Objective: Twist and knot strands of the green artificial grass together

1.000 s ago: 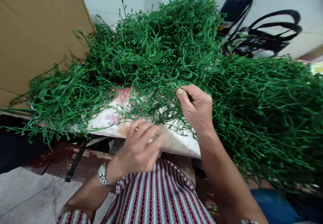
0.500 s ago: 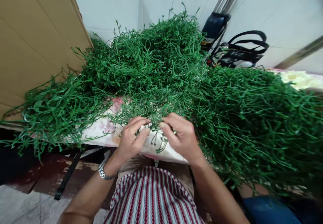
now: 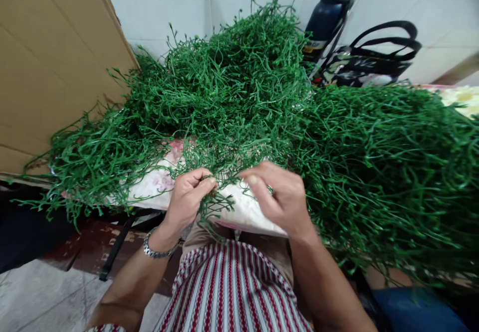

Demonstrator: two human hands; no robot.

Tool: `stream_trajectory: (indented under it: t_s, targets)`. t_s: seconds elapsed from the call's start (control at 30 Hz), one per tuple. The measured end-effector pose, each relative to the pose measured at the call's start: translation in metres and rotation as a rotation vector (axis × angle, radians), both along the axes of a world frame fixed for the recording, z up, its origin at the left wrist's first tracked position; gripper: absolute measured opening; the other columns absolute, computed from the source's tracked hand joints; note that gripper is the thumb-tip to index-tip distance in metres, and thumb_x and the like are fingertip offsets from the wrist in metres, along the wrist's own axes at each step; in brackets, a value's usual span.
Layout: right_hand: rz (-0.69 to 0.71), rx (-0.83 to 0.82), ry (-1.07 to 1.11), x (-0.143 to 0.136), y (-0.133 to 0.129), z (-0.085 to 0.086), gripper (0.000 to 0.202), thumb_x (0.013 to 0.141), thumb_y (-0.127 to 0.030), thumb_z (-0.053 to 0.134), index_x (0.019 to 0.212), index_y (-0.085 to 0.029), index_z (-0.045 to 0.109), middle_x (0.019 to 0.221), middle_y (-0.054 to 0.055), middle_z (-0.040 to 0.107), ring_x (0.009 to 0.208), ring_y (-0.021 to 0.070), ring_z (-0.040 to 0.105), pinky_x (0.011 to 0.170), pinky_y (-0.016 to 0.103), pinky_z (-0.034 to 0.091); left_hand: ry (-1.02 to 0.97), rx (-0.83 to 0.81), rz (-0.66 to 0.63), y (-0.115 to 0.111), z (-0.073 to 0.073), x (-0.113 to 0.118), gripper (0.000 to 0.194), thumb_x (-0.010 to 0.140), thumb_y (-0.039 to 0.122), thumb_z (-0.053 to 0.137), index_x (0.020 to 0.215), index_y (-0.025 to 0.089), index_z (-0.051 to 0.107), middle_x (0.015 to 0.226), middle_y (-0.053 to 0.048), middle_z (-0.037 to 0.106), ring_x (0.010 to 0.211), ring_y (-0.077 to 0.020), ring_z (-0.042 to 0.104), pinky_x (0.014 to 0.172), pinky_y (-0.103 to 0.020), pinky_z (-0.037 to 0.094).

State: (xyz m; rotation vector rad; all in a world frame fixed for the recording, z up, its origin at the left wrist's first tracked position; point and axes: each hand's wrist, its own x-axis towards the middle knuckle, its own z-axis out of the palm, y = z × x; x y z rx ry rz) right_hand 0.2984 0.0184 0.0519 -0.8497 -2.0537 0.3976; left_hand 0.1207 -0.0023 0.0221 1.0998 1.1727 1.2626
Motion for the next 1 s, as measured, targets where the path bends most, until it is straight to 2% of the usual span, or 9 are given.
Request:
stream_trajectory:
  t_s: [0.07, 0.17, 0.3, 0.47, 0.57, 0.63, 0.73, 0.87, 1.0]
  targets:
    - [-0.069, -0.023, -0.073, -0.001, 0.017, -0.002, 0.021, 0.087, -0.017, 0.043, 0.096, -0.012, 0.062, 0.083, 0.005, 0.062, 0.075, 0.0118, 0.056, 0.07, 0.024, 0.045, -0.063, -0.034, -0.033, -0.008, 0.004, -0.002, 0.016, 0.072, 0.025, 0.062, 0.061, 0.014, 0.06, 0.057, 0.001, 0.054, 0.054, -0.0089, 0.047, 0.054, -0.02, 0.036]
    - [-0.139, -0.067, -0.332, -0.006, 0.039, -0.014, 0.027, 0.089, -0.02, 0.039, 0.102, -0.013, 0.061, 0.085, 0.008, 0.061, 0.08, 0.0156, 0.055, 0.075, 0.029, 0.044, -0.138, -0.105, -0.079, -0.018, 0.012, -0.002, 0.018, 0.071, 0.03, 0.064, 0.065, 0.013, 0.061, 0.059, 0.0, 0.057, 0.052, -0.0092, 0.05, 0.051, -0.021, 0.039]
    - [-0.217, -0.018, -0.419, -0.003, 0.042, -0.026, 0.03, 0.09, -0.026, 0.038, 0.107, -0.014, 0.059, 0.092, 0.009, 0.06, 0.087, 0.0187, 0.053, 0.083, 0.034, 0.042, -0.276, -0.219, -0.052, -0.023, 0.014, 0.007, 0.016, 0.069, 0.029, 0.066, 0.07, 0.014, 0.061, 0.062, 0.0, 0.059, 0.048, -0.008, 0.049, 0.047, -0.02, 0.04]
    - [-0.317, 0.031, -0.125, 0.017, 0.011, -0.025, 0.025, 0.089, -0.026, 0.043, 0.104, -0.017, 0.06, 0.102, 0.009, 0.059, 0.095, 0.0178, 0.055, 0.082, 0.032, 0.045, -0.388, -0.272, -0.203, -0.025, -0.001, 0.029, 0.017, 0.072, 0.03, 0.063, 0.075, 0.014, 0.065, 0.066, -0.004, 0.064, 0.058, -0.0126, 0.056, 0.059, -0.025, 0.045]
    - [-0.3, -0.063, 0.01, 0.027, -0.015, -0.021, 0.02, 0.088, -0.023, 0.044, 0.096, -0.018, 0.062, 0.092, 0.007, 0.062, 0.086, 0.0151, 0.058, 0.075, 0.029, 0.046, -0.385, -0.262, -0.257, -0.029, -0.013, 0.041, 0.018, 0.076, 0.03, 0.06, 0.076, 0.014, 0.067, 0.07, -0.004, 0.065, 0.064, -0.0133, 0.057, 0.063, -0.024, 0.043]
    - [-0.175, -0.211, -0.008, 0.032, -0.031, -0.021, 0.018, 0.088, -0.023, 0.046, 0.093, -0.017, 0.062, 0.083, 0.004, 0.062, 0.077, 0.0128, 0.058, 0.07, 0.026, 0.046, -0.371, -0.256, -0.296, -0.033, -0.02, 0.045, 0.02, 0.078, 0.032, 0.058, 0.075, 0.014, 0.066, 0.069, -0.003, 0.062, 0.065, -0.0134, 0.055, 0.063, -0.024, 0.042]
    - [-0.028, -0.379, -0.096, 0.037, -0.047, -0.026, 0.017, 0.086, -0.027, 0.051, 0.095, -0.017, 0.062, 0.082, 0.004, 0.062, 0.075, 0.0123, 0.056, 0.069, 0.025, 0.045, -0.29, -0.261, -0.332, -0.038, -0.029, 0.048, 0.022, 0.079, 0.033, 0.057, 0.069, 0.014, 0.063, 0.064, -0.001, 0.057, 0.065, -0.0135, 0.051, 0.066, -0.026, 0.04]
    - [-0.045, -0.448, -0.078, 0.041, -0.059, -0.036, 0.018, 0.087, -0.027, 0.05, 0.096, -0.017, 0.062, 0.085, 0.005, 0.061, 0.079, 0.0135, 0.056, 0.073, 0.027, 0.044, -0.151, -0.229, -0.38, -0.043, -0.034, 0.049, 0.025, 0.082, 0.035, 0.052, 0.075, 0.014, 0.065, 0.072, -0.003, 0.058, 0.072, -0.0155, 0.052, 0.074, -0.029, 0.041]
    - [-0.1, -0.461, 0.033, 0.04, -0.067, -0.044, 0.017, 0.084, -0.029, 0.055, 0.094, -0.017, 0.062, 0.079, 0.003, 0.059, 0.072, 0.0121, 0.053, 0.066, 0.025, 0.042, 0.009, -0.014, -0.336, -0.044, -0.037, 0.049, 0.021, 0.083, 0.03, 0.052, 0.087, 0.017, 0.068, 0.092, -0.006, 0.061, 0.091, -0.0181, 0.054, 0.087, -0.031, 0.04]
